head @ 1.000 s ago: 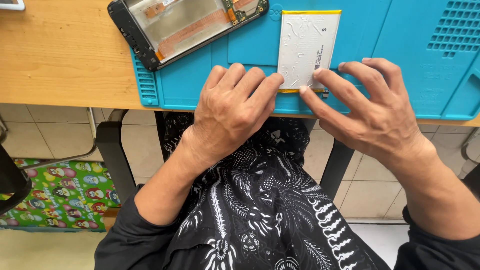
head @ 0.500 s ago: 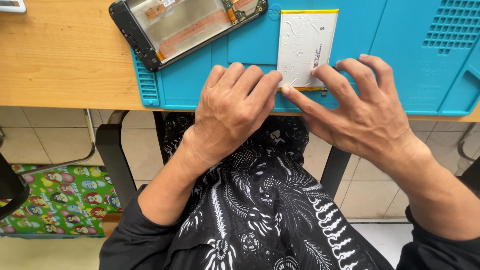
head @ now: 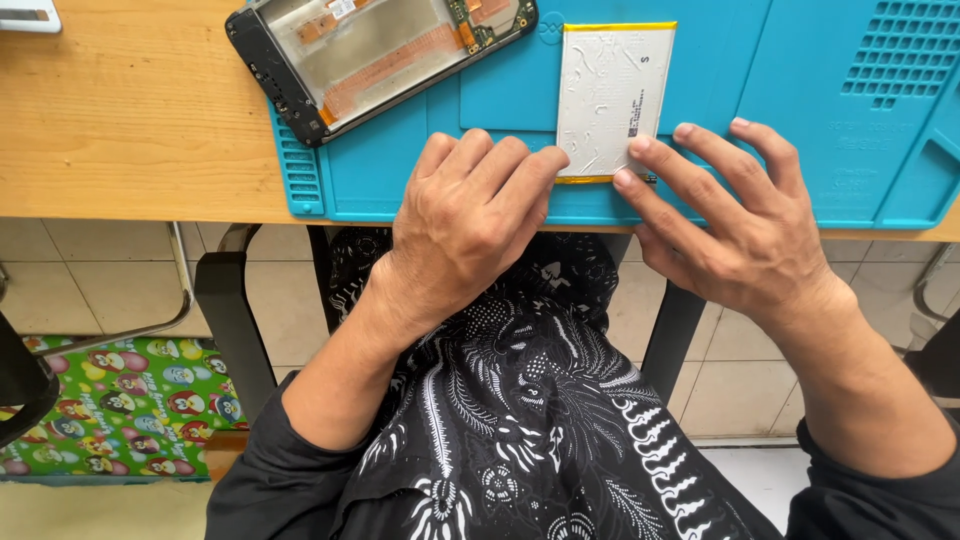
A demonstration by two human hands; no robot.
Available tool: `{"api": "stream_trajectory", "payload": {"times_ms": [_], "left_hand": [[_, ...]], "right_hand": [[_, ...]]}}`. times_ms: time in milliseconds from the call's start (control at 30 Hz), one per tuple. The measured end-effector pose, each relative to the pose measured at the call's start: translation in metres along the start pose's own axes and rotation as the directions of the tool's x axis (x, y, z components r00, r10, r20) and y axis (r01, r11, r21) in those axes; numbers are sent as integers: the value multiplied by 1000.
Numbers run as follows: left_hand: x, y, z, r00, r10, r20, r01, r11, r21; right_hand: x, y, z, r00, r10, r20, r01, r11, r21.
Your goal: The person removes a battery from a disassembled smartphone, peels off a protective film from a new battery, and installs the new battery into the phone. They then connect a charging cable to the device.
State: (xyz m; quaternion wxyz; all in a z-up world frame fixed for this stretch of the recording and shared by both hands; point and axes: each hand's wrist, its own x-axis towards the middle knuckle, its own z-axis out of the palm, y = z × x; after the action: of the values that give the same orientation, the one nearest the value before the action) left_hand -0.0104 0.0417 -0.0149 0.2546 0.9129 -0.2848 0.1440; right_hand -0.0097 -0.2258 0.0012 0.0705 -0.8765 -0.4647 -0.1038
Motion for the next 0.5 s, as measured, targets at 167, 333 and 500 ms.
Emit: {"api": "stream_trajectory", "payload": {"times_ms": [167,333,500], "left_hand": [[0,0,-1,1000,13,-24,-13,999,-34],[0,0,1,998,23,-51,-23,1000,-1],[-1,0,1,999,21,-45,-19,998,53]], "right_hand": [[0,0,1,1000,6,-8,-6,1000,-6],[0,-1,1,1000,15,-12,-15,1000,-6],[0,-2,1,1000,21,-15,-21,1000,-11]]}}
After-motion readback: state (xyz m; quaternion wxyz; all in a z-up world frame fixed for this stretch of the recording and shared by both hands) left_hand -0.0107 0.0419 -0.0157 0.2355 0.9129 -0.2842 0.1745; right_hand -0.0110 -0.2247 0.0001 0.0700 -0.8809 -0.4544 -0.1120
